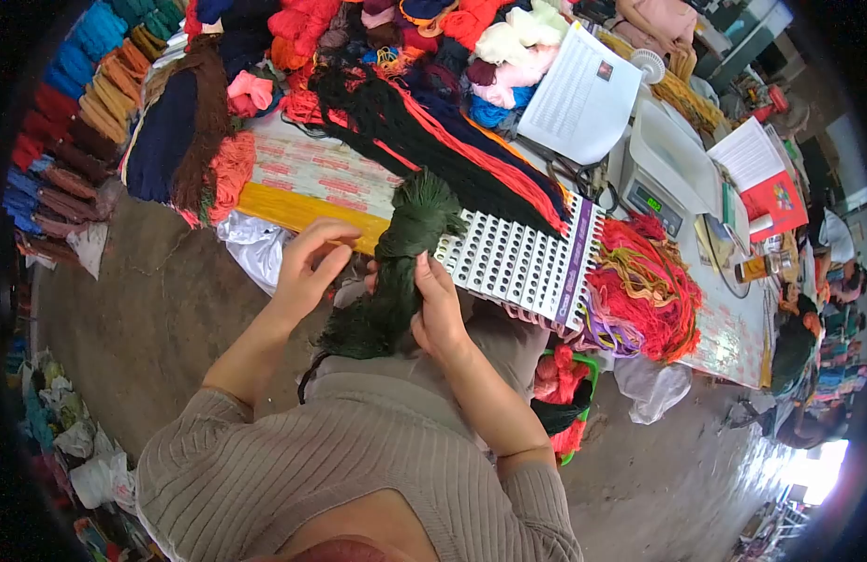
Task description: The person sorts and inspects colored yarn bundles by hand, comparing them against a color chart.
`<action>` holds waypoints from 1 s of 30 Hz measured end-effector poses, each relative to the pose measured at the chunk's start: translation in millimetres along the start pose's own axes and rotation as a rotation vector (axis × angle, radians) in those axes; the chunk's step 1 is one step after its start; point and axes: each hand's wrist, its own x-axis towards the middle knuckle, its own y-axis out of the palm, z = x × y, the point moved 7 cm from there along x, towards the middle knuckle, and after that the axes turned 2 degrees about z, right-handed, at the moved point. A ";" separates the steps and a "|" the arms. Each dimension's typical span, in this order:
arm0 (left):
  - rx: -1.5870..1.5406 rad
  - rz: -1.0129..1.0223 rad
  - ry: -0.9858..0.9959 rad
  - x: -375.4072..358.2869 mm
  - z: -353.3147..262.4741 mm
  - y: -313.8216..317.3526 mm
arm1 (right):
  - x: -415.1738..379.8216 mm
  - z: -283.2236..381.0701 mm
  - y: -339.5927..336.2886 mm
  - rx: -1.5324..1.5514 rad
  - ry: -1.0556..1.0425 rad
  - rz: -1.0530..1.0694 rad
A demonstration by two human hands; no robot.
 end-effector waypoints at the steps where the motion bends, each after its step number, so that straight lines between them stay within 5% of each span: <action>1: -0.183 0.077 -0.063 0.6 5.6 13.6 | 0.6 -4.9 2.1 0.112 0.064 0.078; 4: -0.644 0.314 -0.310 -6.6 5.5 47.3 | 1.3 -17.9 7.3 0.420 0.309 0.249; 7: -0.650 0.241 -0.364 -4.3 -2.4 53.9 | 0.7 -26.5 -6.3 0.166 0.364 -0.017; 9: -0.646 0.210 -0.330 -4.2 2.0 57.1 | -0.2 -21.1 -9.8 0.181 0.302 -0.075; 14: -0.494 -0.002 -0.131 6.7 3.4 43.6 | -11.3 28.5 -29.4 -0.380 -0.268 -0.229; 16: 0.069 -0.042 -0.056 4.7 -9.5 39.9 | -21.8 38.6 -7.7 -0.493 -0.398 -0.162; 17: 0.291 -0.018 0.094 4.5 -26.1 43.9 | -24.4 36.7 0.7 -0.648 -0.357 -0.110; 19: 0.092 0.031 0.108 4.2 -34.8 50.2 | -22.4 33.4 5.5 -0.440 -0.394 -0.070; 20: -0.269 0.025 -0.027 -0.5 -18.5 54.0 | -20.3 30.5 -4.4 -0.384 -0.356 -0.087; 22: -0.466 -0.084 -0.141 0.0 -9.0 46.5 | -17.1 26.9 -16.3 -0.293 -0.309 -0.091; 25: 0.095 0.024 -0.019 8.3 -20.0 41.5 | -20.1 19.7 -20.7 -0.264 -0.221 -0.095; 27: 0.046 0.050 -0.015 6.4 -13.7 46.5 | -23.0 23.5 -20.1 -0.270 -0.240 -0.094; 30: -0.242 0.087 -0.285 1.0 3.7 54.2 | -26.9 38.9 -21.7 -0.889 -0.190 -0.128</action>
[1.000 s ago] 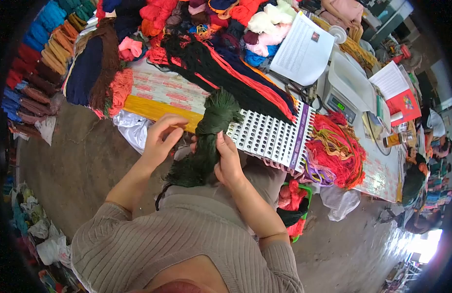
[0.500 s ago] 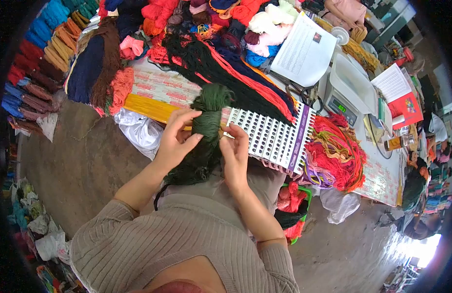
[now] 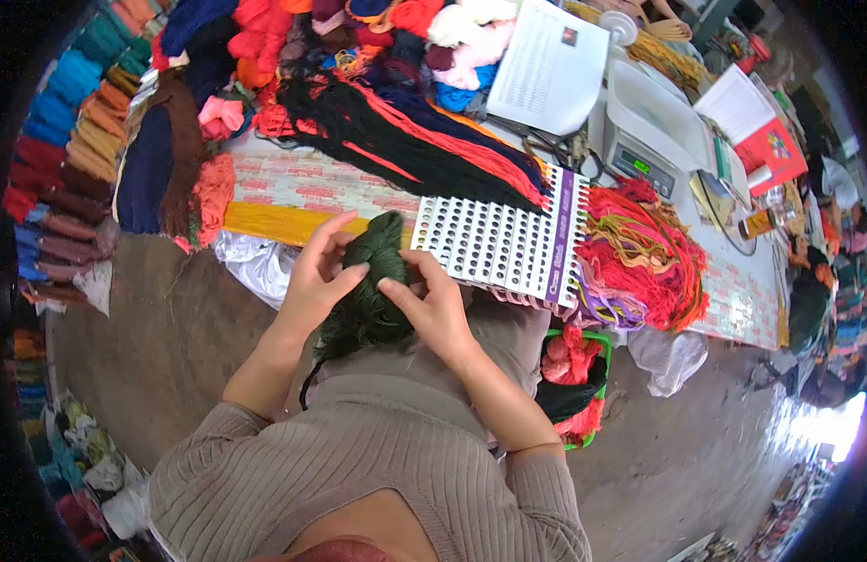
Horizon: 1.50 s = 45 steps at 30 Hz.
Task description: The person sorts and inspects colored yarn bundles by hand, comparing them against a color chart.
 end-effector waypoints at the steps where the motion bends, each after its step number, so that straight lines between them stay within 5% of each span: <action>1: -0.039 0.020 -0.033 -0.8 2.8 0.1 | -1.0 16.6 -4.1 -0.120 -0.132 -0.010; 4: -0.059 0.070 -0.095 -4.8 4.0 5.6 | -9.4 38.3 3.7 -0.186 -0.286 0.149; 9: 0.018 0.059 -0.119 -11.6 6.0 9.0 | -13.2 33.4 9.1 -0.384 -0.360 0.041; 17: -0.260 -0.501 0.094 -27.8 -13.2 -49.9 | -11.8 59.4 24.9 -0.452 -0.695 -0.125; 20: -0.466 -0.478 0.144 -32.3 -5.7 -65.4 | -17.9 101.4 38.3 -0.367 -0.982 -0.042; 23: -0.620 -0.440 -0.080 -22.7 12.4 -38.6 | -7.4 96.5 56.3 0.061 -0.714 0.248; 24: -0.629 -0.271 -0.145 -30.9 32.1 -25.5 | -5.0 94.4 58.7 0.206 -0.545 0.319; 26: -1.049 0.680 0.269 -24.9 25.5 3.0 | 1.2 85.7 64.1 0.510 -0.267 0.410; 27: -0.871 0.416 0.160 -22.7 32.4 -2.7 | 5.4 83.8 59.7 0.555 -0.136 0.389; 28: -0.683 0.213 -0.248 -41.5 51.5 -14.0 | 9.4 81.3 55.2 0.599 -0.002 0.367; 30: -0.927 -0.120 -0.666 -89.5 49.4 -32.7 | 21.3 74.7 38.7 0.583 -0.140 0.229; 31: -1.034 0.133 -0.532 -89.7 49.7 -55.5 | 27.4 70.1 22.6 0.553 -0.137 0.158; 32: -0.225 -0.154 -0.251 -89.9 41.0 -84.4 | 33.1 70.8 9.4 0.640 -0.173 0.093; 33: -0.855 -0.160 -0.555 -88.7 20.0 -87.0 | 36.4 72.0 -6.6 0.796 -0.169 -0.061; 34: -0.665 0.029 -0.475 -88.0 15.4 -105.8 | 41.8 77.6 -18.4 0.994 -0.188 0.094; 35: -0.469 0.214 -0.394 -89.1 14.8 -121.2 | 38.8 77.0 -9.3 0.954 -0.135 0.114; 38: 0.493 0.068 -0.438 -78.4 36.8 -172.3 | 25.9 69.2 16.1 0.507 0.114 0.323; 39: 0.647 -0.023 -0.313 -65.4 24.3 -167.5 | 20.7 75.2 26.0 0.268 0.070 0.415; 40: 0.797 -0.109 -0.186 -54.6 11.9 -153.8 | 20.7 76.5 42.4 -0.021 -0.400 0.404; 43: 0.127 0.073 -0.049 -30.1 -4.9 -77.9 | -3.0 65.7 79.7 -0.555 -0.408 0.602; 45: 0.040 0.267 -0.247 -31.7 21.8 -49.4 | -1.5 65.5 72.5 -0.582 -0.424 0.513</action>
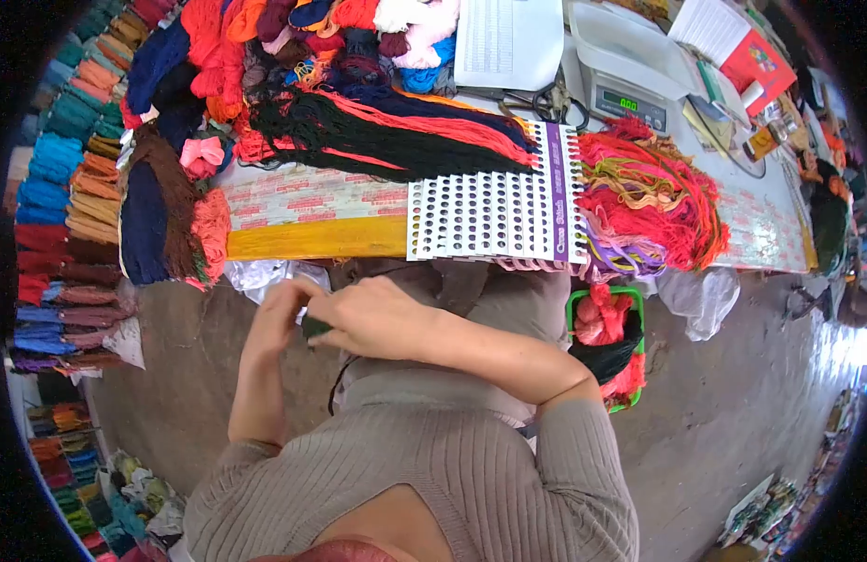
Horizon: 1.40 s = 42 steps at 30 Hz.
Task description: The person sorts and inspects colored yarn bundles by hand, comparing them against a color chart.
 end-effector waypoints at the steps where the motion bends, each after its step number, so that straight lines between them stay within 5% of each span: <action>1: 0.023 0.091 -0.138 0.9 13.0 9.2 | -2.1 -0.8 -9.4 -0.033 0.014 -0.089; 4: -0.365 0.514 -0.273 -8.4 16.6 24.5 | -9.3 -8.4 -27.1 0.042 0.010 -0.128; 6: -0.259 0.314 -0.122 -15.2 15.4 -19.9 | -14.0 -10.9 -39.6 0.086 -0.037 -0.247; 7: -0.264 -0.156 -0.058 -28.3 -23.8 -34.9 | -16.6 -14.5 -46.5 0.092 -0.019 -0.317; 8: -0.539 -0.311 0.053 -29.9 -28.3 -58.3 | -19.6 -25.9 -47.1 0.108 0.037 -0.324; 9: -0.808 -0.228 0.140 -35.2 -26.6 -90.5 | -21.6 -36.8 -46.3 0.192 0.165 -0.325; 11: -0.735 0.192 0.366 -42.0 -83.3 -122.4 | -23.1 -47.0 -44.8 0.348 0.203 -0.330; 13: -0.779 -0.078 0.547 -66.1 -130.6 -152.8 | -23.4 -49.5 -43.2 0.330 0.183 -0.322; 18: -0.732 0.318 0.674 -87.9 -198.3 -170.7 | -25.7 -60.6 -26.7 0.480 0.241 -0.285; 26: -0.875 0.274 0.690 -95.7 -203.1 -185.2 | -34.5 -70.0 -18.7 0.530 0.299 -0.264; 29: -0.725 -0.030 0.945 -109.0 -209.1 -205.4 | -36.0 -70.3 -19.3 0.520 0.327 -0.259; 31: -0.327 -0.725 0.800 -114.9 -164.9 -244.4 | -39.0 -69.1 -18.6 0.571 0.361 -0.268; 32: -0.707 -0.111 0.692 -85.2 -148.3 -218.7 | -40.2 -70.5 -18.6 0.519 0.342 -0.263; 33: -0.743 -0.207 0.643 -80.6 -133.0 -215.7 | -40.5 -71.2 -18.8 0.514 0.373 -0.240; 34: -0.683 0.021 0.650 -80.8 -124.3 -214.3 | -40.9 -73.8 -19.2 0.489 0.324 -0.251; 36: -0.690 0.082 0.696 -75.5 -112.7 -196.0 | -38.3 -70.8 -22.5 0.410 0.278 -0.214; 37: -0.465 -0.300 0.589 -76.4 -98.7 -199.2 | -37.4 -66.2 -26.3 0.392 0.276 -0.212; 39: 0.643 -0.685 0.391 -50.0 -125.1 -150.1 | -36.4 -64.4 -27.5 0.397 0.286 -0.200; 41: 0.578 -0.635 0.482 -35.1 -114.9 -132.4 | -35.4 -59.6 -32.5 0.396 0.295 -0.212; 42: -0.044 -0.498 0.516 -19.0 -96.2 -130.3 | -33.6 -58.1 -34.6 0.402 0.287 -0.230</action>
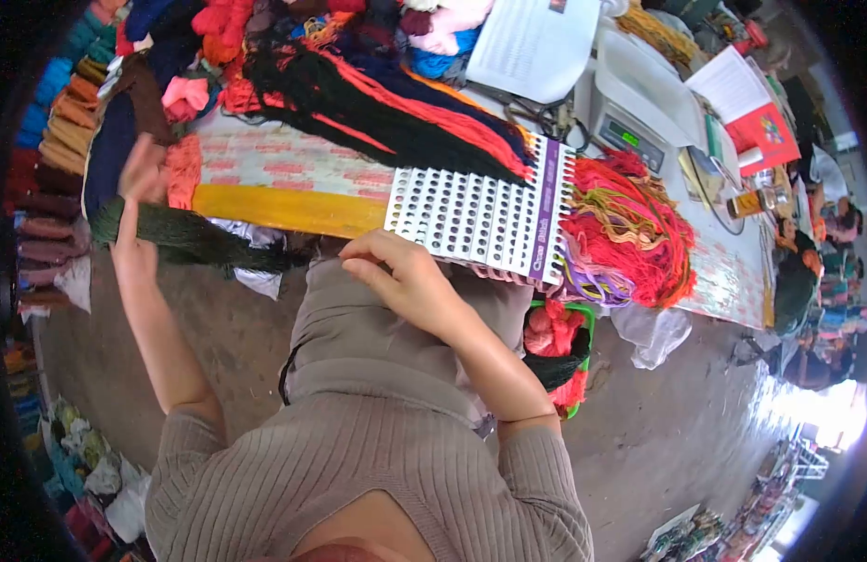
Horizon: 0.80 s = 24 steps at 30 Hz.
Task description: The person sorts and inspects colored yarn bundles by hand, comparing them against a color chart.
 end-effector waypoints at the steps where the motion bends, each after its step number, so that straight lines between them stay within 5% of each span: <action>1: -0.603 -0.001 -0.146 -1.4 32.3 9.2 | 1.4 -2.1 -0.5 0.010 -0.035 -0.025; 2: -0.809 0.098 -0.155 -9.4 60.5 11.6 | 3.4 -2.7 -0.4 0.004 -0.039 -0.038; 3: -0.805 -0.024 -0.268 -16.8 86.4 30.3 | 4.8 -0.4 -3.1 0.024 -0.083 -0.089; 6: -0.327 0.189 -0.330 -33.9 88.4 126.2 | 10.3 5.2 -7.4 0.031 -0.144 -0.177; 10: -0.435 0.429 -0.317 -45.1 92.9 195.2 | 14.9 3.3 -8.7 -0.105 -0.174 -0.304; 15: -0.487 0.403 -0.450 -40.5 95.4 199.5 | 11.5 -11.0 -15.5 0.014 0.034 -0.312; 24: -0.456 0.356 -0.520 -40.1 100.1 207.6 | 16.2 -13.2 -17.5 0.090 0.035 -0.299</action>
